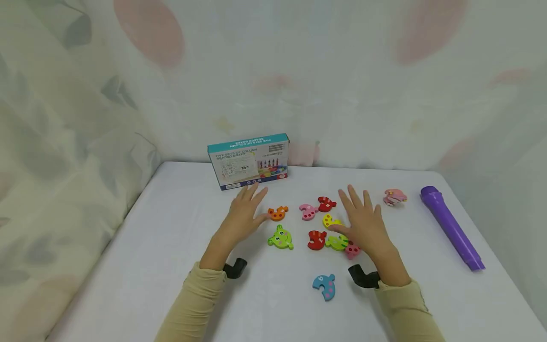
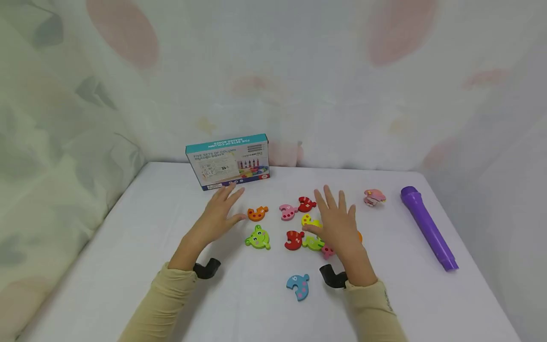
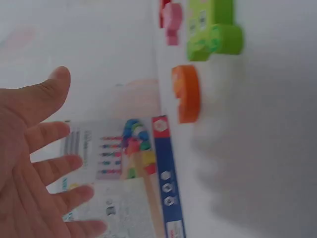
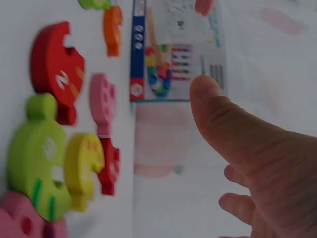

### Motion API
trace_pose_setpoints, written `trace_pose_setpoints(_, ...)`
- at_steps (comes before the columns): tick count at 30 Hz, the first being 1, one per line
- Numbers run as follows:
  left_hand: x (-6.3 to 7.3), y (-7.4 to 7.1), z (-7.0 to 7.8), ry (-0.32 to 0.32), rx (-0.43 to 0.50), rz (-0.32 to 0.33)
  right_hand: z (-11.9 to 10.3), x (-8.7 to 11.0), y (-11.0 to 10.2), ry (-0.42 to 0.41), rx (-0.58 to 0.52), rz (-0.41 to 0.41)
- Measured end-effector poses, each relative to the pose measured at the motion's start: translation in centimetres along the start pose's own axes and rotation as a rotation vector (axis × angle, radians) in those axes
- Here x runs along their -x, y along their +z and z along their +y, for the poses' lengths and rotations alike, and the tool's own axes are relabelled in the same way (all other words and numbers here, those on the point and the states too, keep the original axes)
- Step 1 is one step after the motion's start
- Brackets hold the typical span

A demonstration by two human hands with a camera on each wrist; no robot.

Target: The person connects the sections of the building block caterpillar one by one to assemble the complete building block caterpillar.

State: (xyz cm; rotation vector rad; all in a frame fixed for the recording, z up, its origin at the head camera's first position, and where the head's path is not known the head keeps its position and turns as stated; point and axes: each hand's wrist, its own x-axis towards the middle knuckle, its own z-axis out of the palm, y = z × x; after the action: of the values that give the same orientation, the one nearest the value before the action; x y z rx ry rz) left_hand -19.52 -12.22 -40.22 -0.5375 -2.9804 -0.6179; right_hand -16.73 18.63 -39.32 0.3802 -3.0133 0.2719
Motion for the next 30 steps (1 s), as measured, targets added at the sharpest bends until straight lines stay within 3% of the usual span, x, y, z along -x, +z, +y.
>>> trace_pose_setpoints(9, -0.1, 3.1, 0.1, 0.119, 0.159, -0.252, -2.7, -0.5, 3.3, -0.147, -0.063, -0.091)
trace_pose_setpoints(12, -0.1, 3.7, 0.2, 0.16, 0.165, -0.304, -3.3, -0.5, 4.0, -0.177, -0.056, -0.098)
trace_pose_setpoints(16, -0.1, 4.4, 0.4, 0.188, 0.151, -0.333, -3.6, -0.4, 4.4, -0.17, -0.043, -0.129)
trace_pose_setpoints(21, -0.1, 4.7, 0.5, 0.169, 0.127, -0.349, -3.9, -0.5, 4.9, -0.176, -0.042, -0.162)
trace_pose_setpoints(30, -0.2, 5.1, 0.7, 0.158, 0.126, -0.343, -4.4, -0.8, 5.8, -0.187, -0.048, -0.135)
